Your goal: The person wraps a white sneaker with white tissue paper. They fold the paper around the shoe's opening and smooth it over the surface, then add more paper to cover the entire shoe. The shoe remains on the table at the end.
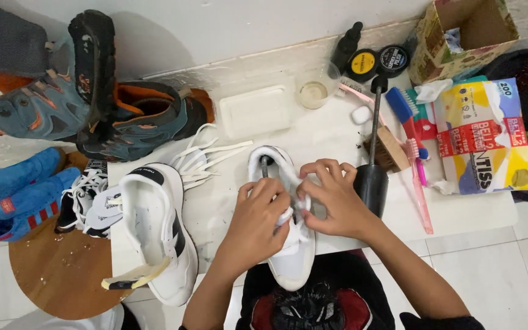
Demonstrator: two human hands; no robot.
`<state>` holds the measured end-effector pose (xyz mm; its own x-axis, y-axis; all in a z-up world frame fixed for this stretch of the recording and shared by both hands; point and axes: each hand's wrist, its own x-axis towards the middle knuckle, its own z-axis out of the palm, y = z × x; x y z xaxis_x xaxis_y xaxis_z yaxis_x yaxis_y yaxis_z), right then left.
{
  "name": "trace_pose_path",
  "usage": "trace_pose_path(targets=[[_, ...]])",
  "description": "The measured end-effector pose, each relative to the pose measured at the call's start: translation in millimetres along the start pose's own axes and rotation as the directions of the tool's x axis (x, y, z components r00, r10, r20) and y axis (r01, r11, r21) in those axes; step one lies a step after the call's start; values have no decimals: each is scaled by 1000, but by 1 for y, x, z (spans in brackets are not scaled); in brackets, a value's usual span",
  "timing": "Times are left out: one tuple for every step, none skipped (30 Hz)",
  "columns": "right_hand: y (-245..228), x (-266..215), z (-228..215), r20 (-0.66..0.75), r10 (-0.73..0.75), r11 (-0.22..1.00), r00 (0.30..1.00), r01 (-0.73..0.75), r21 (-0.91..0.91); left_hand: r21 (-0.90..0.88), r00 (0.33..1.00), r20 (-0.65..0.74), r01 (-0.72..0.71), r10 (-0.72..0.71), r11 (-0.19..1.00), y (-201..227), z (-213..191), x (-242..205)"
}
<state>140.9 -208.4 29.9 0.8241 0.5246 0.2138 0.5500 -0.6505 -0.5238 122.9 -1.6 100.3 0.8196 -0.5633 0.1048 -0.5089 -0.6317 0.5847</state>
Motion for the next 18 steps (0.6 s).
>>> trace_pose_path(targets=[[0,-1,0,1,2,1000,1000,-2,1,-2,1000,2,1,-1,1000,0,-1,0],[0,-2,1,-5,0,1000,1000,0,-7,-10,1000,0,-12,12,1000,-1,-1,0],[0,-3,1,-12,-1,1000,1000,1,-16,-18,1000,-2,-24,24,1000,-1,-2,0],[0,-3,0,-12,1,1000,1000,-1,-16,-19,1000,0,-26,26,999,-3,-3,-1],[-1,-3,-1,-14,-6,1000,1000,6,-2,-45,1000,-8,-29,29,999,-4,-3,-1],[-2,-2,-1,-17,-15,1000,1000,15,14,-70,999,-17,-31,30,997,-6,-4,-2],[-4,-3,-3,-19,-13,1000,1000,13,16,-70,999,-14,-32,31,997,-8,-3,-2],[-6,-3,-5,-29,-9,998,1000,11,58,-98,998,-47,-46,41,994,-10,-1,-3],[-8,-3,-8,-40,-5,995,999,9,101,-125,996,-80,-60,50,990,-12,1,-4],[-10,-4,-8,-42,-4,995,999,9,101,-124,995,-80,-61,52,990,-13,2,-5],[-13,-5,-8,-74,-10,992,997,19,127,-146,992,-107,-83,67,986,-14,3,-6],[-15,-6,-9,-108,-15,988,994,31,150,-166,987,-136,-107,85,980,-16,4,-6],[-15,-6,-7,-111,-15,989,994,32,147,-164,987,-137,-111,89,980,-15,4,-5],[-15,-8,-5,-135,-30,985,990,52,163,-176,980,-163,-141,112,974,-15,3,-6],[-15,-9,-2,-159,-44,981,986,73,178,-187,973,-189,-171,135,967,-14,3,-6],[-15,-10,-1,-158,-44,981,986,72,180,-188,973,-187,-169,134,968,-17,4,-7],[-15,-11,0,-174,-94,981,980,121,154,-228,967,-209,-194,146,954,-21,6,-8],[-14,-12,1,-187,-144,978,972,169,126,-269,959,-233,-220,158,938,-24,8,-9]])
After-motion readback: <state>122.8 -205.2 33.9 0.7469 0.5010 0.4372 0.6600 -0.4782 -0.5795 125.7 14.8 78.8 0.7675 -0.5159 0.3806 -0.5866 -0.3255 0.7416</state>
